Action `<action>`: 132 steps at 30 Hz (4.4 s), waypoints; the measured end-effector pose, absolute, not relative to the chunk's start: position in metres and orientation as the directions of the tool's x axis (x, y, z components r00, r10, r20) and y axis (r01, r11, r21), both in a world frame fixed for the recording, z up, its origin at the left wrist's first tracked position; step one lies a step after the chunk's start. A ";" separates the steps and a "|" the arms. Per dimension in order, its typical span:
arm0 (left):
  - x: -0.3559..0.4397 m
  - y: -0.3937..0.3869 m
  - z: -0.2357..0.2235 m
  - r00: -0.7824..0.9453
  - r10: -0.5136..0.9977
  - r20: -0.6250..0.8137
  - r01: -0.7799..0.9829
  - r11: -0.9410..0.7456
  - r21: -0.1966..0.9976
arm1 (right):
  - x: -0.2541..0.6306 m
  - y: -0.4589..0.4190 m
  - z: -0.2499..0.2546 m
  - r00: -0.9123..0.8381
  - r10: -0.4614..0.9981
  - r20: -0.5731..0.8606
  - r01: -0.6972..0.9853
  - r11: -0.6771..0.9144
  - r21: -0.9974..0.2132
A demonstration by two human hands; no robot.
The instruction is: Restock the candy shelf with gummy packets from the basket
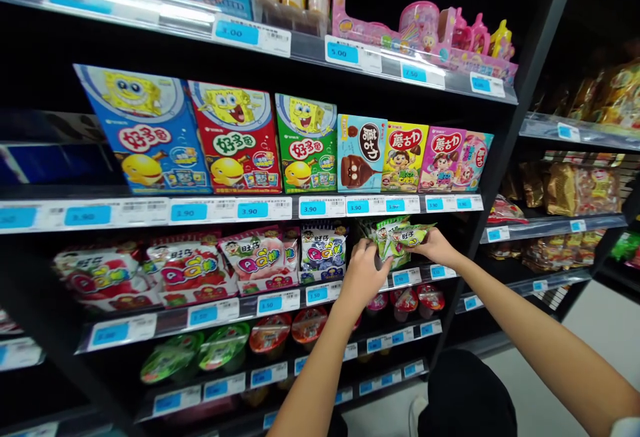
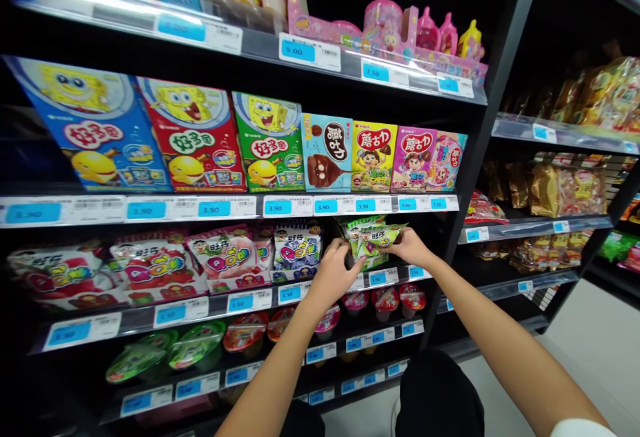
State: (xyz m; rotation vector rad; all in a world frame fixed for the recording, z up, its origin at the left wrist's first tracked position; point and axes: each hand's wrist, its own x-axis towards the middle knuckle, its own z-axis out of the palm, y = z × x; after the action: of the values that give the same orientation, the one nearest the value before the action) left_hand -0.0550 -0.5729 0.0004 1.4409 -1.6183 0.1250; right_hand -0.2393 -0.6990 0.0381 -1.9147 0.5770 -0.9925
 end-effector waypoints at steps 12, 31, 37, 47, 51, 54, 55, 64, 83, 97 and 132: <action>-0.052 -0.579 0.012 -0.025 -0.757 0.653 -0.954 0.213 0.210 | -0.237 -0.711 0.024 0.478 -0.694 0.539 -0.053 -0.636 -0.770; -0.075 -0.573 0.012 -0.132 -0.469 0.873 -0.934 0.355 0.049 | -0.247 -0.713 0.050 0.637 -0.596 0.489 -0.156 -0.720 -0.676; -0.087 -0.571 0.008 0.035 -0.404 0.914 -0.850 0.469 0.240 | -0.256 -0.671 0.027 0.570 -0.618 0.541 -0.099 -0.706 -0.701; -0.114 -0.562 0.003 0.179 -0.538 0.824 -0.423 0.714 0.558 | -0.271 -0.640 0.014 0.381 -0.786 0.486 0.075 -0.497 -0.864; -0.106 -0.557 -0.003 0.356 -0.575 0.737 -0.348 0.650 0.675 | -0.266 -0.649 0.005 0.275 -0.863 0.423 0.111 -0.409 -0.906; -0.094 -0.560 -0.008 0.512 -0.588 0.626 -0.394 0.487 0.779 | -0.263 -0.652 0.005 0.281 -0.918 0.281 0.225 -0.221 -0.949; -0.091 -0.564 -0.009 0.518 -0.645 0.562 -0.398 0.399 0.826 | -0.262 -0.653 0.007 0.319 -0.920 0.227 0.233 -0.156 -0.960; -0.093 -0.596 -0.013 0.444 -0.793 0.417 -0.452 0.204 0.869 | -0.237 -0.653 0.023 0.447 -0.883 0.143 0.195 -0.059 -0.979; -0.157 -0.519 -0.016 0.440 -0.753 0.489 -0.354 0.355 0.865 | -0.287 -0.577 0.021 0.297 -0.947 0.122 0.271 -0.039 -0.962; -0.122 -0.509 -0.034 0.464 -0.783 0.415 -0.183 0.373 0.909 | -0.294 -0.551 -0.033 0.364 -0.925 0.107 0.366 0.037 -0.930; -0.143 -0.498 -0.099 0.455 -0.848 0.273 0.416 0.474 0.776 | -0.337 -0.527 -0.078 0.325 -0.918 0.228 0.223 -0.160 -0.962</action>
State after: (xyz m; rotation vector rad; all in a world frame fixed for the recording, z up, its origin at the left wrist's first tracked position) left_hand -0.1426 -0.4977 -0.0988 0.6917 -0.7225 -0.8609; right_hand -0.3371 -0.5265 -0.0780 -1.3522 0.7051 -1.1641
